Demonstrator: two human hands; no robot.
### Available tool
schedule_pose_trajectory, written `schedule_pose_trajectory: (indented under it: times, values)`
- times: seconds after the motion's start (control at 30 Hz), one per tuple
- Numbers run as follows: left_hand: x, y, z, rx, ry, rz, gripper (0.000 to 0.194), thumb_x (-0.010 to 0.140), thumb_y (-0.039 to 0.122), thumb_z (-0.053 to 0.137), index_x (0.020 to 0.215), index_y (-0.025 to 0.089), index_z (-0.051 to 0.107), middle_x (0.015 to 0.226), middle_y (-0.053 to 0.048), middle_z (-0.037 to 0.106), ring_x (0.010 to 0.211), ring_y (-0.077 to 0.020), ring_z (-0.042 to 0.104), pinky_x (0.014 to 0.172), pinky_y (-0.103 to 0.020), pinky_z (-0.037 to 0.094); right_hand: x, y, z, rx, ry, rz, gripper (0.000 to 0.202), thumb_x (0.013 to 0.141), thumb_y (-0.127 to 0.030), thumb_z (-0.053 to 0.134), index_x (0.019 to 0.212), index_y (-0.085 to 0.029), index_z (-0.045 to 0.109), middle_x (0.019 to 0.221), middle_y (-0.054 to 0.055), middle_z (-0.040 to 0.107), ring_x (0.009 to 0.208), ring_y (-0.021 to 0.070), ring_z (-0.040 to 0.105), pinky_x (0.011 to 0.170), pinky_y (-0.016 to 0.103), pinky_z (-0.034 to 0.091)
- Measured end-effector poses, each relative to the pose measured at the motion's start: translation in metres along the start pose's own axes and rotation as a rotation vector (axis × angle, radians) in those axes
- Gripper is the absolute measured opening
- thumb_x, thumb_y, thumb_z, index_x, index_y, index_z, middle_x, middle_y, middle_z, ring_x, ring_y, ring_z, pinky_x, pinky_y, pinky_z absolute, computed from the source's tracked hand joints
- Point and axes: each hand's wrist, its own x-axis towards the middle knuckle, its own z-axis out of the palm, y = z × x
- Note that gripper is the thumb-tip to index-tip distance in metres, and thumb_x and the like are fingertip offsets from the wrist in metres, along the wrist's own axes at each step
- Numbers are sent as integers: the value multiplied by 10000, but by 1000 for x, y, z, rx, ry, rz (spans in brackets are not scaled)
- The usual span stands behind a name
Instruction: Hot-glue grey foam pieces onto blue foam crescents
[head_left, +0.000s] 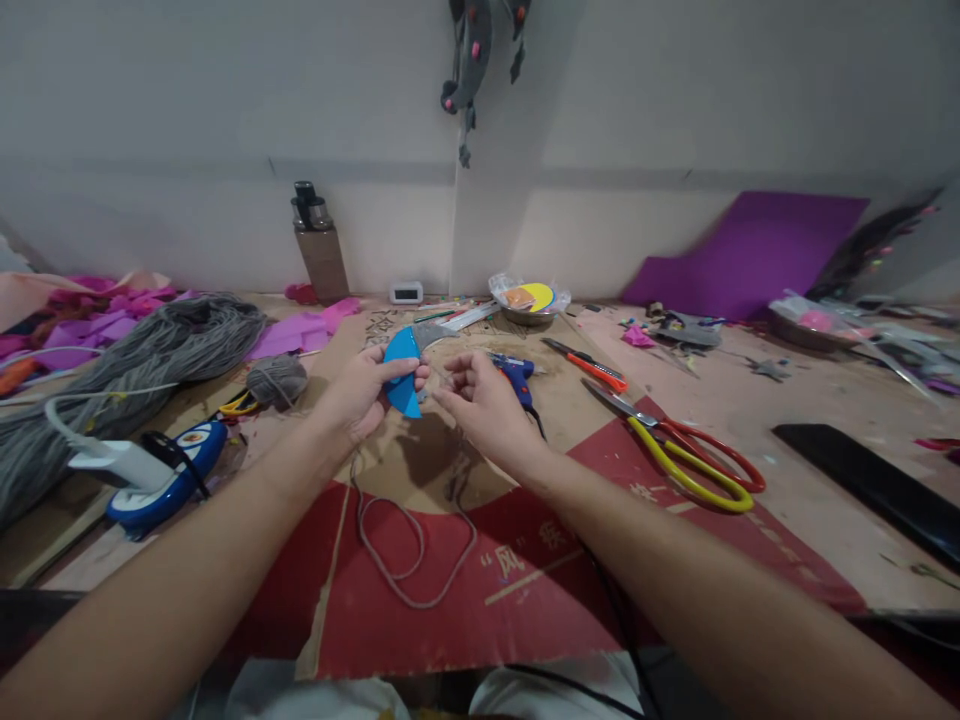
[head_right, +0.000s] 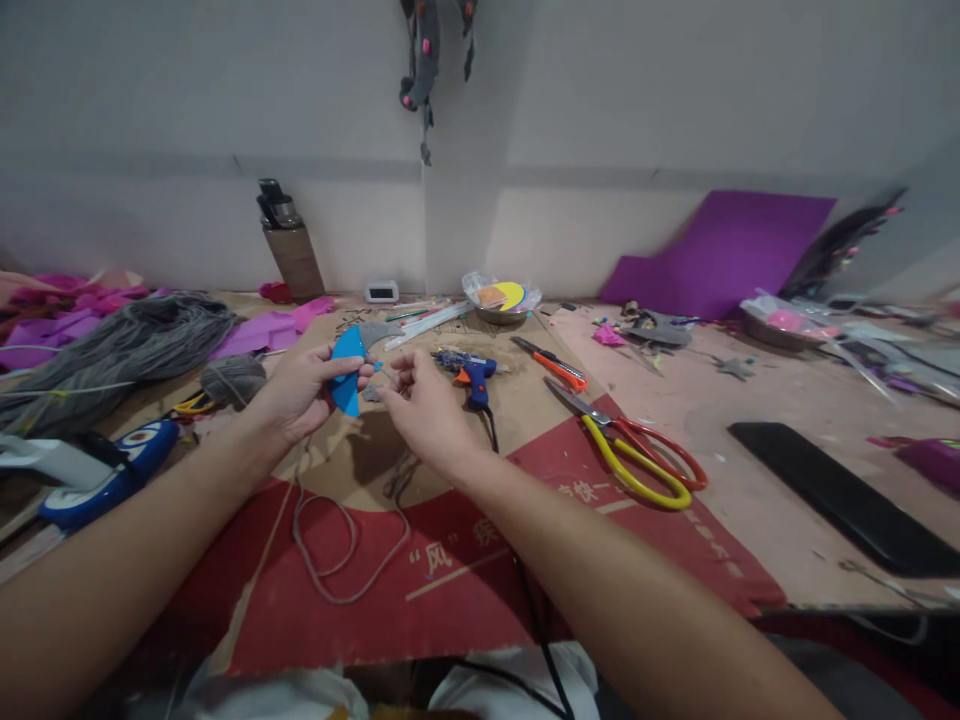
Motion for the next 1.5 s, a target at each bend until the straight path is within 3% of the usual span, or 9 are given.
schedule_pose_trajectory:
  times: [0.17, 0.3, 0.6, 0.8, 1.03, 1.27, 1.5]
  values:
    - [-3, -2, 4, 12, 62, 16, 138, 708, 30, 659, 805, 111, 602, 691, -49, 684, 561, -100, 634, 577, -204, 550, 2, 1, -15, -302, 61, -256, 31, 844, -175, 536, 860, -188, 559, 848, 32, 612, 762, 142, 550, 705, 284, 440]
    - [-4, -4, 6, 69, 78, 43, 173, 702, 47, 672, 831, 121, 583, 695, -48, 683, 573, -113, 643, 595, -229, 554, 2, -2, -18, -474, 49, -358, 88, 872, -158, 512, 815, -191, 571, 858, 48, 604, 809, 163, 547, 743, 302, 428]
    - [-6, -13, 6, 216, 13, 131, 236, 618, 120, 744, 792, 140, 587, 670, -25, 671, 545, -134, 639, 560, -261, 549, 2, -15, -23, -770, 22, -495, 283, 975, -283, 387, 811, -186, 596, 875, 79, 591, 807, 173, 534, 700, 286, 387]
    - [-15, -12, 13, 372, 18, 106, 245, 600, 116, 750, 771, 153, 578, 628, -35, 662, 555, -185, 660, 514, -287, 549, 11, -19, -31, -804, 38, -531, 233, 961, -287, 427, 825, -182, 585, 899, 86, 592, 811, 186, 534, 692, 297, 381]
    - [-19, -13, 16, 467, -104, 128, 205, 610, 105, 721, 765, 160, 598, 643, -47, 674, 580, -202, 674, 524, -295, 559, 15, -18, -38, -816, 72, -568, 213, 952, -254, 429, 779, -199, 540, 892, 74, 574, 809, 184, 520, 697, 300, 386]
    - [-23, -9, 18, 495, -137, 64, 184, 626, 158, 736, 760, 167, 611, 649, -65, 685, 575, -190, 662, 529, -287, 552, 14, -18, -45, -667, 85, -574, 197, 932, -251, 478, 753, -198, 543, 862, 60, 581, 813, 176, 517, 741, 305, 400]
    - [-24, -10, 18, 502, -169, 1, 173, 633, 166, 721, 774, 168, 620, 672, -69, 692, 563, -173, 652, 501, -256, 527, 17, -21, -52, -452, 27, -393, 167, 854, -274, 613, 717, -184, 580, 736, 5, 593, 680, 131, 506, 652, 275, 383]
